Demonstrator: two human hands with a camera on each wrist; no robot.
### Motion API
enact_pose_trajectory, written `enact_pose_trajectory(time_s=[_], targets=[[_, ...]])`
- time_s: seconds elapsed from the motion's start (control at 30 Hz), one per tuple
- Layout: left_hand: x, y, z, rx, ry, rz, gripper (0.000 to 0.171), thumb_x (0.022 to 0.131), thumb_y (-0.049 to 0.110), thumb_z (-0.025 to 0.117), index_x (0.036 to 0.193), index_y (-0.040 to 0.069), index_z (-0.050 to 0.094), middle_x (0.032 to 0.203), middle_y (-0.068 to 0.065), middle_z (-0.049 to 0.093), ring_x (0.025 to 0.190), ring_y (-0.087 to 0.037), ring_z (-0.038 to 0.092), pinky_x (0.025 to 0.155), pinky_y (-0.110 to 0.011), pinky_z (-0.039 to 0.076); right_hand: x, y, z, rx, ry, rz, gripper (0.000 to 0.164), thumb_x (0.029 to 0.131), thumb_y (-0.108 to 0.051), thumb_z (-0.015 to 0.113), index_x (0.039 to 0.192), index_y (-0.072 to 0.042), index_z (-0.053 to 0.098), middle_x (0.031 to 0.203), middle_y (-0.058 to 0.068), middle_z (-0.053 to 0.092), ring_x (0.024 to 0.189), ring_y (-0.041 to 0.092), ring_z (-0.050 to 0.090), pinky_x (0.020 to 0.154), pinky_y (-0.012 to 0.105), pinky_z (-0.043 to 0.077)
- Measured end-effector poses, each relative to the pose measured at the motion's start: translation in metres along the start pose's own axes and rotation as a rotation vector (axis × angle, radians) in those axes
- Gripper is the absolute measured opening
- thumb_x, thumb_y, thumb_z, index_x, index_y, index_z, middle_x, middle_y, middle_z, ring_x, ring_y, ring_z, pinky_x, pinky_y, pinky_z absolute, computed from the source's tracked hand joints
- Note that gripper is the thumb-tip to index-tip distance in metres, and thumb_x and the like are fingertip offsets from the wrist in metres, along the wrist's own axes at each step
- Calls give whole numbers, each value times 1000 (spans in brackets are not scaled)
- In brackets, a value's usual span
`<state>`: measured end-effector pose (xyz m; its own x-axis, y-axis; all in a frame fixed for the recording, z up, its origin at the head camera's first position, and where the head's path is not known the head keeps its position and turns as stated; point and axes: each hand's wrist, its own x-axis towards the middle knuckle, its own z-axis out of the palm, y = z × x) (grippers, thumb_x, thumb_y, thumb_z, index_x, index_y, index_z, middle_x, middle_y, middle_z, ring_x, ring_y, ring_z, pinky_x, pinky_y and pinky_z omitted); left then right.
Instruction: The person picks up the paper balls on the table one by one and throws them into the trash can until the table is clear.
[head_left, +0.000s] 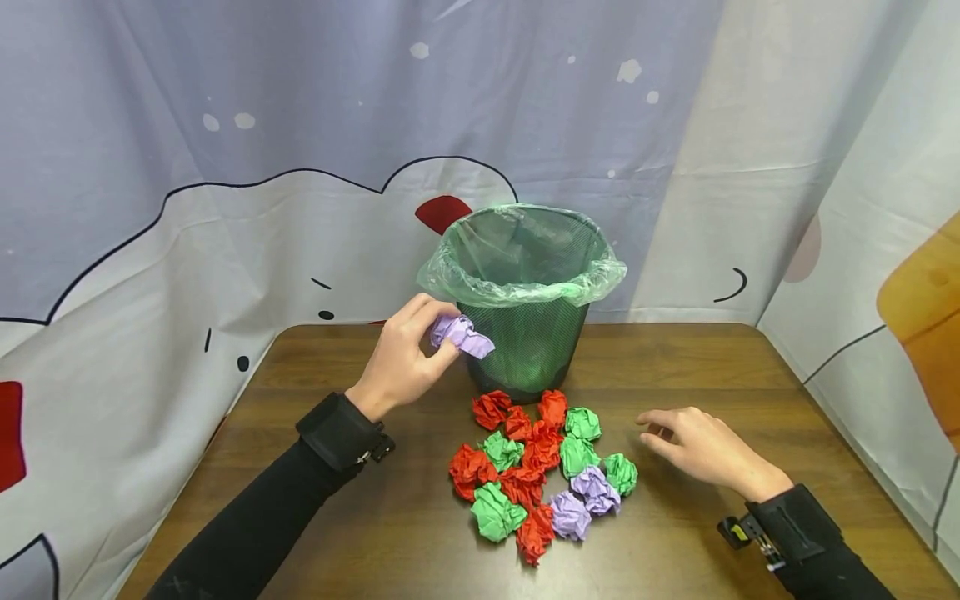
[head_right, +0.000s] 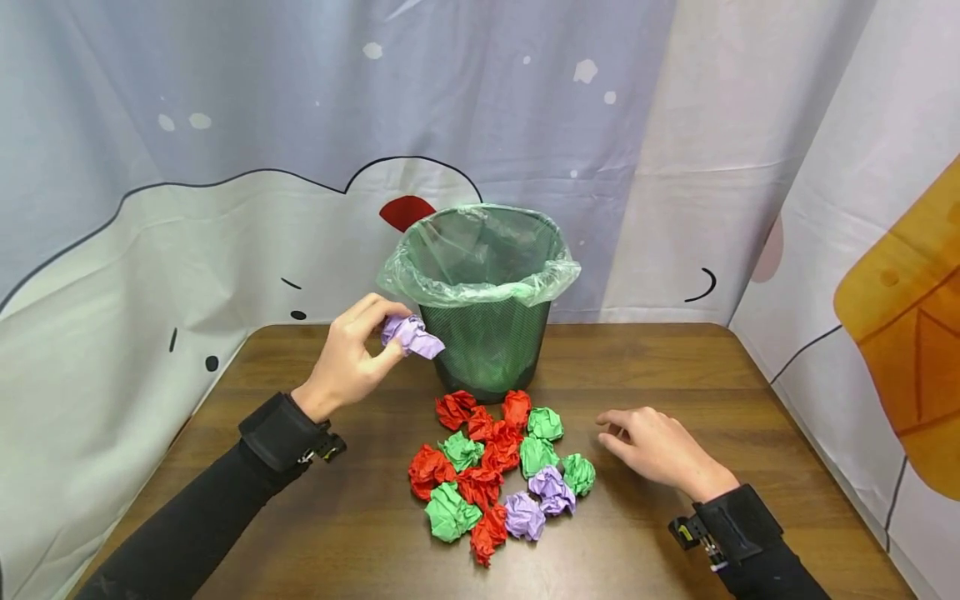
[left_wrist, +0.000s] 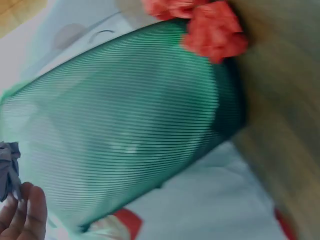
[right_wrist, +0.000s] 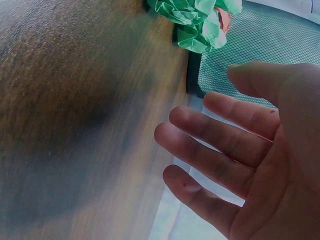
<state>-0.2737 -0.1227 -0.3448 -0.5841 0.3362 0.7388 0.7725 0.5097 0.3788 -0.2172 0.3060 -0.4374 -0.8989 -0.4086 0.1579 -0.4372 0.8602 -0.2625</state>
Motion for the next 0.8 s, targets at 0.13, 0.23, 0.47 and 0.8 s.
enact_pose_trajectory(time_s=[0.13, 0.23, 0.47, 0.8], targets=[[17, 13, -9, -59, 101, 80, 31, 81, 15, 62, 110, 6, 68, 99, -6, 61, 82, -15, 54, 71, -28, 44, 0, -1, 0, 4, 2, -2, 26, 95, -25, 68, 117, -13, 73, 88, -14, 70, 79, 0, 63, 68, 29, 52], [32, 19, -14, -65, 160, 118, 32, 82, 15, 60, 110, 4, 68, 98, -8, 60, 83, -16, 54, 72, -26, 44, 0, -1, 0, 10, -2, -2, 26, 95, -25, 68, 117, -12, 73, 88, -13, 71, 79, 0, 63, 68, 29, 52], [68, 20, -20, -34, 215, 82, 32, 84, 15, 62, 112, 1, 67, 98, -12, 59, 84, -21, 55, 72, -32, 46, -1, -1, 2, 15, 8, -3, 26, 95, -25, 69, 117, -12, 73, 88, -14, 70, 80, 0, 64, 69, 30, 53], [110, 22, -27, 76, 91, -138, 31, 89, 19, 65, 119, 11, 66, 105, -4, 60, 92, -18, 54, 80, -32, 43, -4, 4, 2, 20, 12, 4, 26, 95, -25, 69, 117, -12, 73, 86, -16, 69, 79, -2, 62, 68, 28, 52]])
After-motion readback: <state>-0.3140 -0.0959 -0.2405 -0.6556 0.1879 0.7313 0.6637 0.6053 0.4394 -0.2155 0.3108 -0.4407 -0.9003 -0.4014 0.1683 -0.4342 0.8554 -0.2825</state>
